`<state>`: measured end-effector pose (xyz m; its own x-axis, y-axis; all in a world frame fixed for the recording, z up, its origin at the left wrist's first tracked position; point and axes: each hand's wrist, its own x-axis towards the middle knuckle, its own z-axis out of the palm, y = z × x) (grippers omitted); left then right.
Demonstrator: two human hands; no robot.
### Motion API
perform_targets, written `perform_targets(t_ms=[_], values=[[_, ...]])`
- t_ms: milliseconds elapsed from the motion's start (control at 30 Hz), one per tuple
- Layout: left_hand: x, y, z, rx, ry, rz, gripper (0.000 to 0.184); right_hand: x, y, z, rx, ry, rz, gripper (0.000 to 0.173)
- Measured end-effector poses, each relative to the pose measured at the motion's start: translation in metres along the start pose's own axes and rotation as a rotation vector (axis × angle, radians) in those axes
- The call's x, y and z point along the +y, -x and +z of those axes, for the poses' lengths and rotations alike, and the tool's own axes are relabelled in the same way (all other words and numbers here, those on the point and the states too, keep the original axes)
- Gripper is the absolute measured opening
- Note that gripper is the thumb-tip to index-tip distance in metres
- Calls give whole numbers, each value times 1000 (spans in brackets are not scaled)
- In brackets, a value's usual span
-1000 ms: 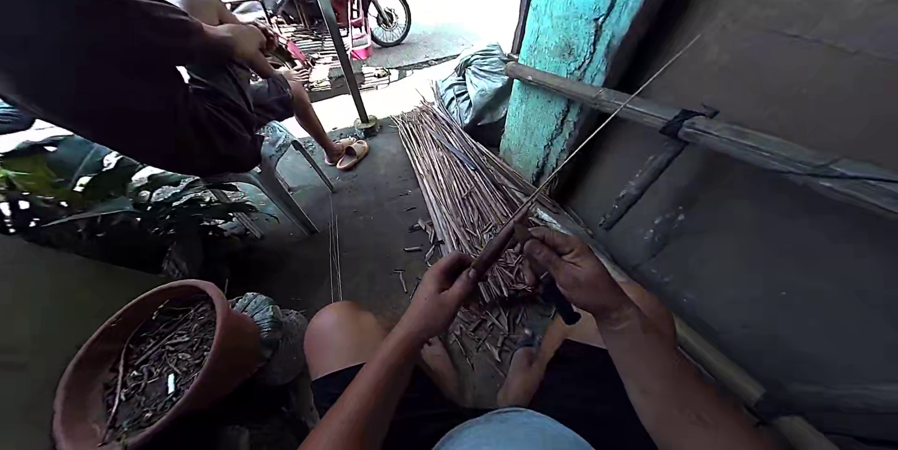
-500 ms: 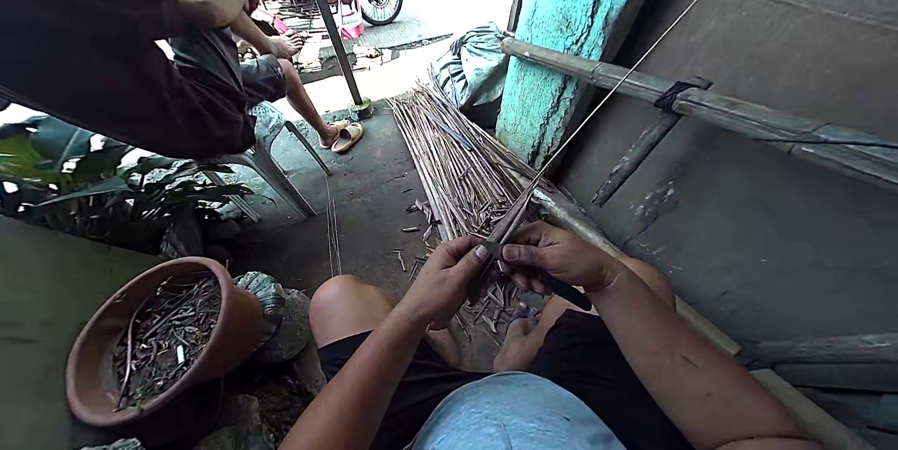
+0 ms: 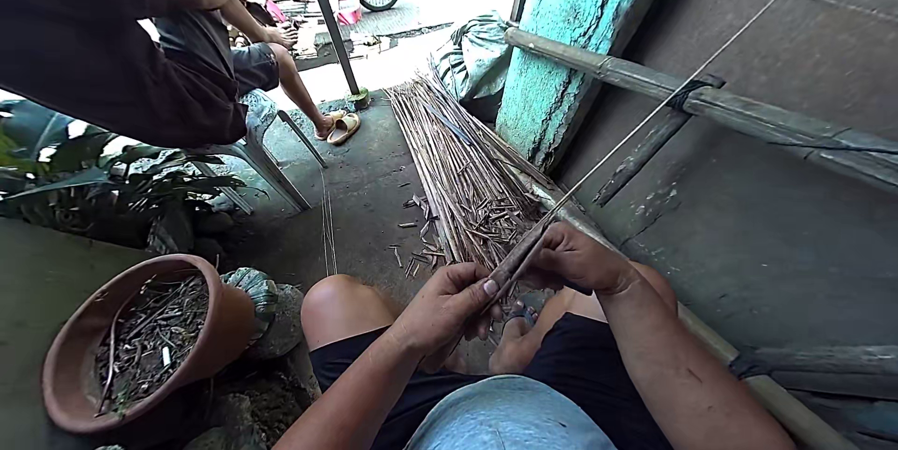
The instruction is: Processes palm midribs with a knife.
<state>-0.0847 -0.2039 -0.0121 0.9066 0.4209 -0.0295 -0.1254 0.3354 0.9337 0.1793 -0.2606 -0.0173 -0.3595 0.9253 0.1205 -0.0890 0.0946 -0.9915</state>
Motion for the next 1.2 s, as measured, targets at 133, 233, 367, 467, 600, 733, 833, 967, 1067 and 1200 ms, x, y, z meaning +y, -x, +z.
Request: perform_targets(t_ms=[133, 233, 367, 467, 600, 733, 833, 967, 1067, 1200], values=[[-3, -4, -1, 108, 64, 34, 21, 7, 3, -1, 139, -28, 34, 29], [-1, -7, -8, 199, 7, 37, 23, 17, 8, -6, 63, -8, 90, 31], [-4, -12, -8, 186, -79, 15, 23, 18, -4, 7, -83, -38, 127, 30], [-5, -11, -11, 166, -104, 17, 23, 16, -16, 7, -37, -69, 78, 24], [2, -7, -16, 161, -85, 4, 23, 13, -22, 2, 60, -16, 22, 20], [2, -7, -19, 173, -90, 23, 23, 15, -26, 10, 67, -7, 30, 21], [-3, -5, -18, 207, -138, 29, 23, 9, -27, 6, 149, 49, 35, 21], [-10, 3, -20, 230, -170, -14, 22, 0, -25, -18, 585, -37, -112, 28], [-15, 3, -18, 287, -173, -24, 23, -9, -19, -14, 438, 20, 13, 23], [-16, -5, -16, 315, -222, 35, 25, 4, -14, 16, 120, -78, 213, 21]])
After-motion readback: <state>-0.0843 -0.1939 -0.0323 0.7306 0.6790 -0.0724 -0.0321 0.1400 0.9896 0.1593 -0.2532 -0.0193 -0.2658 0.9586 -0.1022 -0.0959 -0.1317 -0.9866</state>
